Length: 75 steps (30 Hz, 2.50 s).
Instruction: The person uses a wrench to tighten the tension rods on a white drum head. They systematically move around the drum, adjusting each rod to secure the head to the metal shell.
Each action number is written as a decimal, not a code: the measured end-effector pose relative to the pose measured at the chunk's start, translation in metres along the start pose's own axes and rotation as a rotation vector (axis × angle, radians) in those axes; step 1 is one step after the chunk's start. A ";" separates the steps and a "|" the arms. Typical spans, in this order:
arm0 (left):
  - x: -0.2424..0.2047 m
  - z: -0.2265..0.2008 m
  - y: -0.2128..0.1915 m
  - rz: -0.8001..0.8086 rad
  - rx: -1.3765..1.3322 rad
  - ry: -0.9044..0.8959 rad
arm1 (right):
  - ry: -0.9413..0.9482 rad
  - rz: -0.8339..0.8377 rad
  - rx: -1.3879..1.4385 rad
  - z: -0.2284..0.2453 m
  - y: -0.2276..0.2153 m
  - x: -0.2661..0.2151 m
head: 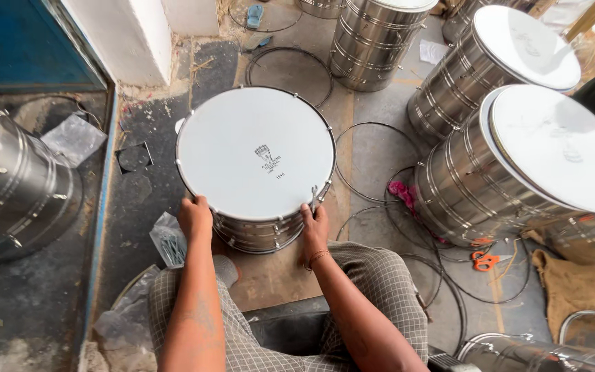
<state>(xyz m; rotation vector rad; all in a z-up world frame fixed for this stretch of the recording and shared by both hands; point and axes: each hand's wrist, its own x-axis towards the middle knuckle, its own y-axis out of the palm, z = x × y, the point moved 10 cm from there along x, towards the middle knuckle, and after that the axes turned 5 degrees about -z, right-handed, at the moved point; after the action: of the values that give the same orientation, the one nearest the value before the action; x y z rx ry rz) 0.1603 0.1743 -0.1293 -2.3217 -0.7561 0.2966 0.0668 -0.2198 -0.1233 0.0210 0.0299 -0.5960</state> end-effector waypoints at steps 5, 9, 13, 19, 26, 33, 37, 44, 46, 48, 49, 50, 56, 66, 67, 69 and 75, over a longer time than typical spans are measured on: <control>-0.069 0.018 0.050 0.200 -0.286 -0.116 | -0.093 -0.228 -0.408 0.002 -0.048 0.071; -0.149 -0.004 0.087 0.515 -0.670 -0.338 | -0.108 -0.325 -0.345 0.059 -0.070 0.078; -0.176 -0.033 0.058 0.689 -0.374 -0.304 | 0.102 -0.174 0.191 0.069 -0.063 0.017; -0.167 -0.145 -0.029 0.412 -0.033 0.511 | 0.502 0.052 0.124 0.029 -0.031 -0.101; -0.195 -0.188 -0.020 0.337 0.138 0.844 | 0.869 0.418 -0.067 -0.085 0.027 -0.162; -0.192 -0.182 -0.012 0.293 0.098 0.872 | 0.831 0.264 0.114 -0.126 0.059 -0.152; -0.195 -0.179 -0.008 0.306 0.103 0.870 | 0.803 0.143 0.258 -0.128 0.066 -0.153; -0.192 -0.180 -0.006 0.330 0.122 0.847 | -0.341 0.688 -1.029 -0.086 0.012 -0.026; -0.193 -0.182 -0.009 0.326 0.104 0.854 | 0.052 0.663 -0.950 -0.116 -0.001 0.003; -0.193 -0.185 -0.010 0.318 0.089 0.866 | 0.075 0.611 -1.051 -0.116 -0.012 0.004; -0.193 -0.186 -0.012 0.311 0.082 0.873 | 0.093 0.582 -1.046 -0.114 -0.017 0.000; -0.193 -0.185 -0.013 0.306 0.076 0.874 | 0.130 0.566 -1.016 -0.115 -0.022 -0.010; -0.192 -0.181 -0.007 0.315 0.140 0.843 | 0.940 0.437 -0.058 -0.151 0.013 -0.129; -0.192 -0.181 -0.004 0.307 0.177 0.886 | 0.928 0.256 0.175 -0.134 0.051 -0.155; -0.193 -0.181 -0.006 0.297 0.184 0.885 | 0.924 0.275 0.208 -0.129 0.056 -0.162; -0.191 -0.184 -0.005 0.283 0.189 0.883 | 0.905 0.288 0.244 -0.121 0.064 -0.156; -0.190 -0.167 0.004 0.189 0.187 1.014 | 0.673 0.232 0.345 -0.123 0.093 -0.142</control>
<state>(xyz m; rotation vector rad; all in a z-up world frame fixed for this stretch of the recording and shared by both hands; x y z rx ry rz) 0.0751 -0.0284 -0.0053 -1.9873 0.0030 -0.6680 -0.0008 -0.0598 -0.2399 0.5529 0.5705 -0.3344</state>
